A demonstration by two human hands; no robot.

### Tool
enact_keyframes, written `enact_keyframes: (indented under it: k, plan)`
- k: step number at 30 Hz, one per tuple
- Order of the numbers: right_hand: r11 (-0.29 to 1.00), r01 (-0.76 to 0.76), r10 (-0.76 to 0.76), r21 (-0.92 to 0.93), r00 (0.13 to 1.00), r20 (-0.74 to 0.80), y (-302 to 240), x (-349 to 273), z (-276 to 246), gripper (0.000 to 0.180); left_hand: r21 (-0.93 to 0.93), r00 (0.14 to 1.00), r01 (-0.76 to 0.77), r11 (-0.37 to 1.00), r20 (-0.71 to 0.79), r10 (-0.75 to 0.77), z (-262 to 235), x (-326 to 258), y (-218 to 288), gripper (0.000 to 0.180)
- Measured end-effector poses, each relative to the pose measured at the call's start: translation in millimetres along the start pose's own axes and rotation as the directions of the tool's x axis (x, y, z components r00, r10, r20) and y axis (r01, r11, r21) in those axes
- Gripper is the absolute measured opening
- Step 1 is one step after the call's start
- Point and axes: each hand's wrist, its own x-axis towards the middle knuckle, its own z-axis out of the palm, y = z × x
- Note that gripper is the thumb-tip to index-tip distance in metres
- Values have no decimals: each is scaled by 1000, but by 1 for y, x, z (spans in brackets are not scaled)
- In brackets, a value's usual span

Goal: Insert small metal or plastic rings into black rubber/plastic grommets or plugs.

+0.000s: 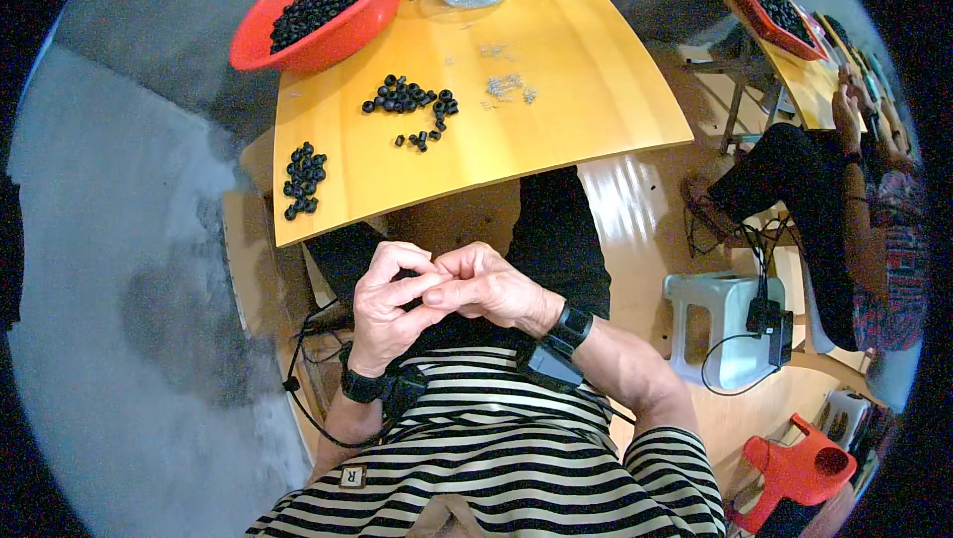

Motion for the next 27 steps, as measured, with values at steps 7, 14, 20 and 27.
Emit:
enact_keyframes:
  k: [7, 14, 20, 27]
  plan:
    - [998, -15, 15, 66, 1000, 4, 4, -1, -2, 24, -10, 997, 76, 997, -2, -76, 3, -2, 4, 27]
    - [992, -93, 101, 85, 991, -91, 2, 2, 0, 25, -31, 995, 95, 995, -23, -95, 1, -1, 3, 23]
    - [995, -69, 59, -76, 991, -123, -2, 8, -1, 32, -22, 983, 174, 985, -53, -175, -10, -4, -5, 21]
    - [904, 36, -154, -425, 957, -246, -20, 9, 1, 25, 427, 866, 307, 851, -496, -63, -59, -4, -44, 28]
